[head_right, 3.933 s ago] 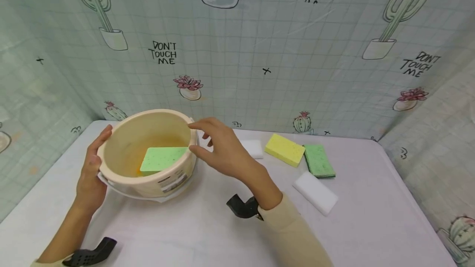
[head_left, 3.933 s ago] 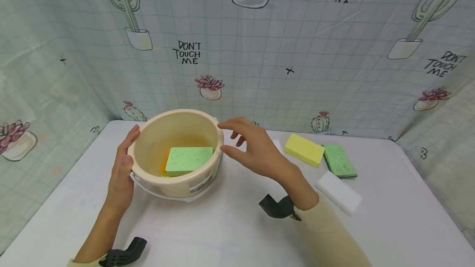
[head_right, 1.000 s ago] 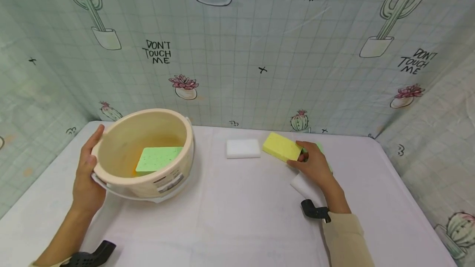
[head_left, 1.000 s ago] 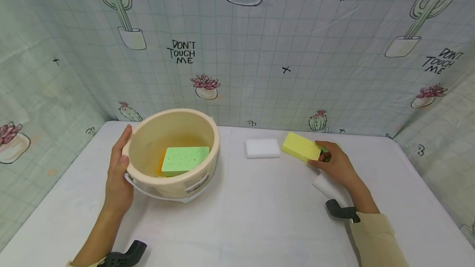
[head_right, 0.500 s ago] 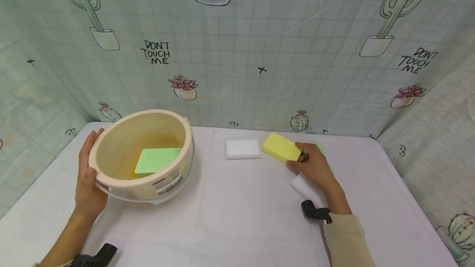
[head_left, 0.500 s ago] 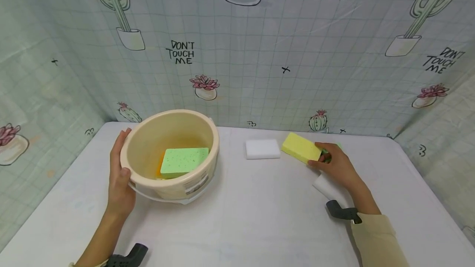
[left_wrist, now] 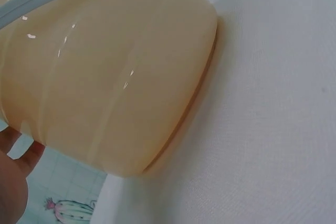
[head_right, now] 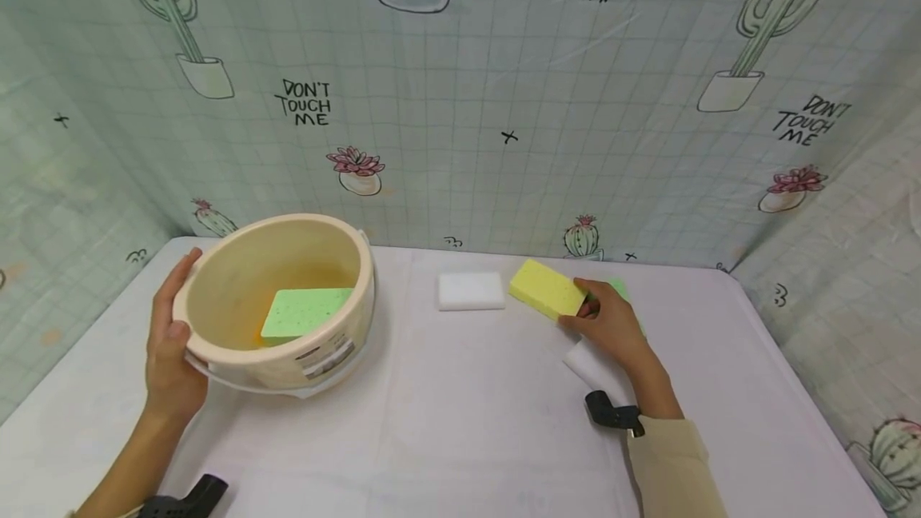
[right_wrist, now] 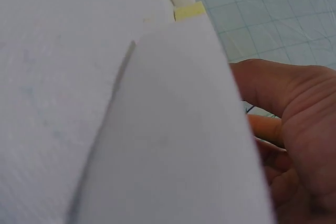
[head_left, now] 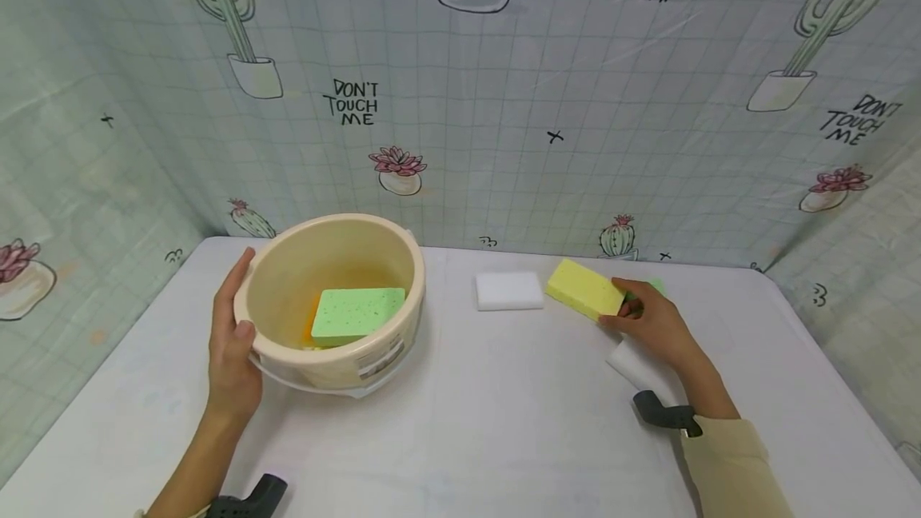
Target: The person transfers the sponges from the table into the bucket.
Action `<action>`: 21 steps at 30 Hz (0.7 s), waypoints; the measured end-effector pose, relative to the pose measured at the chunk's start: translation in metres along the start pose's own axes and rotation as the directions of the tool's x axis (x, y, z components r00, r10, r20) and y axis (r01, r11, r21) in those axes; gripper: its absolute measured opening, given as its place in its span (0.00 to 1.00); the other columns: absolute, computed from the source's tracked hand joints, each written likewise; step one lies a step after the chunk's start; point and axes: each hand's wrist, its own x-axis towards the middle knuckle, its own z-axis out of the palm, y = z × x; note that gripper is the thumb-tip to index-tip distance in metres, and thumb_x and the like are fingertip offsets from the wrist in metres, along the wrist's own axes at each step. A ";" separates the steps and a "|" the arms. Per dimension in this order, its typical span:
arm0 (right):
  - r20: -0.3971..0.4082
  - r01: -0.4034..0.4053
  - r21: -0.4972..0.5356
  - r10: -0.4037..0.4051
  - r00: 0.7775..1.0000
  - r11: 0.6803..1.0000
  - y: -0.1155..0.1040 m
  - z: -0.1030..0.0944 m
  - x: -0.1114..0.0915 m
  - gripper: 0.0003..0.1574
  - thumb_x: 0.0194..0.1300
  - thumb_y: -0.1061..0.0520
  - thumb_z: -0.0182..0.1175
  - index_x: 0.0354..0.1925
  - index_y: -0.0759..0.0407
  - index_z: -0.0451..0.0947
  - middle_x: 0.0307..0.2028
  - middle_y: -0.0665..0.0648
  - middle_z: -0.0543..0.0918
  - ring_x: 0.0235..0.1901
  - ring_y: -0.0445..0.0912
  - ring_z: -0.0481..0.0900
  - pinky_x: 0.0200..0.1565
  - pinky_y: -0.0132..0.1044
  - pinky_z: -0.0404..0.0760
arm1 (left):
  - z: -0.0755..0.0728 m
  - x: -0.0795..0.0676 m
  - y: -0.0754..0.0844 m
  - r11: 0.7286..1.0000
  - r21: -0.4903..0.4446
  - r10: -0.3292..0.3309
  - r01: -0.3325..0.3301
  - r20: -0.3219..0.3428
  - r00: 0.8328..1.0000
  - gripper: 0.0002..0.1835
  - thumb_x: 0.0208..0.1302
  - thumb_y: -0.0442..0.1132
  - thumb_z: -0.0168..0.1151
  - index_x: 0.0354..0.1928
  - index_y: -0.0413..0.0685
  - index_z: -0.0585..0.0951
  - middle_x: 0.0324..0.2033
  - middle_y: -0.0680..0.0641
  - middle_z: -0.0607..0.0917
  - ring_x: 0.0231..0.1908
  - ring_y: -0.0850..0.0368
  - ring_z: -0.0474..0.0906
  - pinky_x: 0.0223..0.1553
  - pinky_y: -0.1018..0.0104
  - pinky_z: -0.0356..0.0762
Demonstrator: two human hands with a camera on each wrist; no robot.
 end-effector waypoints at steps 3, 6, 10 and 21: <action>-0.014 -0.005 -0.003 0.005 1.000 1.000 0.000 0.001 0.000 0.45 0.57 0.52 0.69 0.67 0.67 0.62 0.42 0.62 0.73 0.38 0.52 0.73 0.35 0.39 0.73 | -0.001 0.001 0.000 0.999 0.033 -0.010 0.009 0.014 1.000 0.34 0.64 0.42 0.46 0.73 0.47 0.57 0.71 0.43 0.55 0.64 0.45 0.55 0.58 0.73 0.66; -0.034 -0.005 0.004 0.005 0.999 1.000 -0.001 0.002 0.001 0.44 0.57 0.51 0.69 0.66 0.66 0.64 0.41 0.62 0.74 0.37 0.52 0.73 0.35 0.38 0.74 | -0.002 0.001 0.001 0.998 0.063 -0.006 0.005 0.022 1.000 0.33 0.65 0.43 0.45 0.73 0.47 0.56 0.71 0.43 0.55 0.65 0.46 0.55 0.59 0.73 0.65; -0.053 0.008 0.003 -0.008 0.999 1.000 -0.002 0.004 0.001 0.43 0.56 0.49 0.70 0.64 0.67 0.67 0.40 0.62 0.75 0.36 0.51 0.74 0.34 0.38 0.74 | -0.003 0.000 0.001 0.996 0.085 -0.001 0.000 0.021 1.000 0.33 0.66 0.45 0.45 0.73 0.46 0.57 0.72 0.43 0.54 0.66 0.48 0.55 0.59 0.74 0.64; -0.073 0.050 -0.008 -0.050 0.996 0.999 -0.004 -0.001 -0.001 0.41 0.56 0.51 0.70 0.63 0.66 0.69 0.40 0.61 0.75 0.35 0.50 0.73 0.33 0.34 0.75 | -0.003 0.000 -0.002 0.998 0.056 0.003 -0.004 0.023 1.000 0.33 0.66 0.46 0.47 0.72 0.46 0.57 0.72 0.45 0.53 0.67 0.48 0.53 0.60 0.73 0.63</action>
